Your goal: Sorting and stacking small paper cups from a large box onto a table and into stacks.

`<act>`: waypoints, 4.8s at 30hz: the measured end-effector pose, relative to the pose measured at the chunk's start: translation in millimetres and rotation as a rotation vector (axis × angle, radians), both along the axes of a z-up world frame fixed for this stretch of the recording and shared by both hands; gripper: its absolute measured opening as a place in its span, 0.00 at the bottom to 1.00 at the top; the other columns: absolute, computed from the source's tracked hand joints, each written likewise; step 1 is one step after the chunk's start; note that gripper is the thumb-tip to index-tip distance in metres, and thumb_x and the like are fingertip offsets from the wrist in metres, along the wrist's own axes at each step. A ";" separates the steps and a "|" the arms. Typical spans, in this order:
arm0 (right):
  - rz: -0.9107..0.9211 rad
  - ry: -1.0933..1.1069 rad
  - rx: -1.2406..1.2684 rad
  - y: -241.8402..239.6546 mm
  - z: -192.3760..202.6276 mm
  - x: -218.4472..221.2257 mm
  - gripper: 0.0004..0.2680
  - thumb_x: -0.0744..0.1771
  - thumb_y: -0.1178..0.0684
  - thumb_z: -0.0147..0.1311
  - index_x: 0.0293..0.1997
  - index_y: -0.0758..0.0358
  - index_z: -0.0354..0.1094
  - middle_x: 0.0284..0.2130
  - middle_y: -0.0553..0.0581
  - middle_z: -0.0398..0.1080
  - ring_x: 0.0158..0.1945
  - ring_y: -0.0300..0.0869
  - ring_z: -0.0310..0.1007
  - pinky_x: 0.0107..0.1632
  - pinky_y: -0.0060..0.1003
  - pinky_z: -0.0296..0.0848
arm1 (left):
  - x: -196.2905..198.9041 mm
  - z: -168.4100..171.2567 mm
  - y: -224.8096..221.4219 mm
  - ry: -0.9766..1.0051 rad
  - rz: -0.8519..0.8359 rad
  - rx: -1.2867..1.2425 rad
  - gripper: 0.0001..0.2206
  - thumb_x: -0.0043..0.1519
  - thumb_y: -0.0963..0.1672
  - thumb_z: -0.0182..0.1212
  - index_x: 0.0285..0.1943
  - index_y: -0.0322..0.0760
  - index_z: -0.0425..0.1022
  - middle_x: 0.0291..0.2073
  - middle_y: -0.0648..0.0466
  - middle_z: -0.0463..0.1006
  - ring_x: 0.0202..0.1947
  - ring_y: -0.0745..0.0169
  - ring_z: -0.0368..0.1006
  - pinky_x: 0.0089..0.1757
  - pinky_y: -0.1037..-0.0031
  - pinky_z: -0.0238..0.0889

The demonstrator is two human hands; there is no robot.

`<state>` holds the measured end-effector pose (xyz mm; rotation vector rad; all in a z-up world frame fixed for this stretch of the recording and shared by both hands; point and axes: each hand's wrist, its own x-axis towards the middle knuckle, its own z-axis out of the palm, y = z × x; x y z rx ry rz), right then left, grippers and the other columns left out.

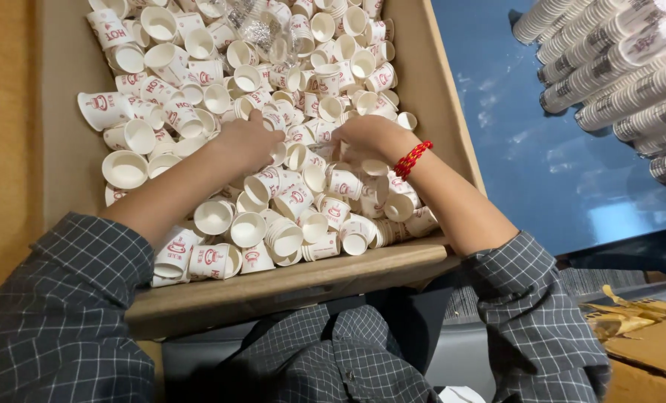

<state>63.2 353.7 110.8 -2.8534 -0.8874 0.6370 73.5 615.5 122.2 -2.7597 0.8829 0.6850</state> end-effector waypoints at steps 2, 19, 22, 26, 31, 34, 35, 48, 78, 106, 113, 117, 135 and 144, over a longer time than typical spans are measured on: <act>-0.066 0.098 -0.077 4.3 28.0 -7.4 0.15 0.62 0.46 0.62 0.52 0.53 0.74 0.42 0.63 0.77 0.44 0.55 0.77 0.47 0.48 0.74 | 14.4 -19.8 6.8 0.002 -0.010 -0.040 0.24 0.60 0.46 0.62 0.68 0.55 0.68 0.61 0.34 0.64 0.48 0.38 0.78 0.47 0.54 0.72; -0.279 0.419 -0.237 -19.3 62.2 -51.7 0.21 0.61 0.43 0.64 0.60 0.51 0.71 0.47 0.61 0.79 0.46 0.50 0.79 0.44 0.44 0.78 | -18.1 17.5 -31.2 0.387 -0.148 -0.560 0.17 0.52 0.41 0.57 0.50 0.48 0.77 0.44 0.44 0.67 0.37 0.49 0.73 0.42 0.61 0.68; -0.286 0.135 -0.118 -22.7 79.9 -107.9 0.13 0.65 0.48 0.59 0.55 0.53 0.76 0.43 0.60 0.81 0.46 0.50 0.80 0.48 0.44 0.76 | -21.4 24.2 -42.5 0.339 -0.270 -0.677 0.15 0.56 0.40 0.57 0.51 0.46 0.80 0.30 0.42 0.77 0.46 0.49 0.69 0.47 0.62 0.67; -0.484 -0.374 0.399 -8.8 104.1 -187.7 0.11 0.65 0.55 0.60 0.52 0.58 0.72 0.45 0.62 0.73 0.44 0.56 0.75 0.46 0.47 0.72 | -55.8 63.1 -67.5 0.834 -0.212 -1.084 0.12 0.59 0.39 0.56 0.50 0.40 0.77 0.45 0.57 0.79 0.48 0.67 0.76 0.49 0.73 0.70; -0.859 -0.865 0.888 -20.3 109.1 -246.8 0.10 0.68 0.60 0.61 0.55 0.64 0.70 0.48 0.56 0.74 0.44 0.43 0.74 0.47 0.36 0.72 | -108.9 86.6 -100.6 0.944 -0.080 -1.326 0.11 0.63 0.39 0.58 0.53 0.38 0.76 0.47 0.57 0.78 0.49 0.72 0.75 0.49 0.77 0.71; -1.018 -0.975 1.293 -50.2 97.8 -268.7 0.12 0.70 0.60 0.60 0.59 0.66 0.64 0.49 0.52 0.71 0.49 0.34 0.71 0.52 0.29 0.70 | -142.9 78.9 -119.8 1.197 0.005 -1.398 0.12 0.61 0.38 0.60 0.53 0.36 0.75 0.47 0.56 0.79 0.49 0.69 0.76 0.50 0.75 0.71; -1.071 -1.067 1.322 -59.9 95.6 -275.1 0.12 0.70 0.60 0.60 0.58 0.65 0.63 0.49 0.51 0.71 0.48 0.33 0.72 0.50 0.28 0.70 | -153.4 70.5 -125.7 1.261 -0.029 -1.396 0.11 0.62 0.38 0.60 0.54 0.35 0.75 0.48 0.57 0.78 0.51 0.70 0.74 0.52 0.76 0.70; -1.274 -1.129 0.544 -72.6 57.2 -289.4 0.25 0.64 0.56 0.67 0.69 0.64 0.63 0.52 0.65 0.64 0.47 0.46 0.67 0.50 0.38 0.71 | -186.5 67.7 -133.9 1.406 -0.230 -1.123 0.11 0.63 0.38 0.52 0.52 0.34 0.76 0.50 0.57 0.74 0.51 0.71 0.75 0.50 0.75 0.70; -1.322 -0.910 1.647 -34.8 58.6 -332.4 0.22 0.68 0.62 0.54 0.68 0.54 0.47 0.49 0.65 0.70 0.55 0.47 0.75 0.58 0.40 0.75 | -184.3 65.2 -134.6 1.615 -0.113 -0.986 0.20 0.67 0.40 0.45 0.68 0.34 0.69 0.40 0.50 0.79 0.35 0.66 0.78 0.40 0.73 0.74; -1.373 -0.880 0.790 -101.9 11.3 -257.3 0.20 0.66 0.56 0.65 0.60 0.64 0.57 0.46 0.63 0.76 0.49 0.44 0.80 0.51 0.38 0.76 | -183.1 52.3 -138.2 1.687 -0.054 -1.233 0.25 0.72 0.45 0.54 0.76 0.27 0.61 0.56 0.43 0.71 0.54 0.59 0.75 0.52 0.72 0.70; -1.181 -1.186 1.128 -27.5 25.6 -305.8 0.16 0.73 0.57 0.54 0.69 0.68 0.55 0.60 0.64 0.66 0.61 0.46 0.68 0.62 0.41 0.67 | -187.6 82.8 -129.3 0.972 -0.380 -1.418 0.29 0.66 0.41 0.56 0.77 0.32 0.54 0.71 0.45 0.62 0.74 0.53 0.57 0.68 0.66 0.52; -1.027 -0.843 1.508 16.5 35.4 -311.9 0.19 0.72 0.54 0.50 0.73 0.67 0.53 0.62 0.60 0.63 0.57 0.39 0.67 0.56 0.33 0.69 | -189.3 75.8 -125.8 0.669 -0.574 -1.279 0.35 0.62 0.39 0.57 0.80 0.33 0.49 0.79 0.39 0.52 0.81 0.44 0.45 0.72 0.62 0.45; -1.388 -1.060 0.794 -96.5 13.3 -241.0 0.10 0.67 0.58 0.62 0.51 0.65 0.67 0.42 0.59 0.71 0.39 0.45 0.75 0.44 0.39 0.74 | -152.2 66.7 -125.2 0.498 -0.288 -1.267 0.23 0.66 0.42 0.53 0.72 0.37 0.63 0.66 0.45 0.72 0.69 0.48 0.67 0.65 0.63 0.56; -1.493 -1.153 0.824 -90.3 -3.7 -244.1 0.16 0.64 0.54 0.67 0.51 0.66 0.62 0.41 0.65 0.74 0.42 0.50 0.78 0.45 0.42 0.76 | -101.9 -3.8 -126.4 0.299 -0.322 -0.330 0.38 0.61 0.59 0.52 0.80 0.54 0.44 0.60 0.35 0.67 0.60 0.34 0.69 0.56 0.49 0.64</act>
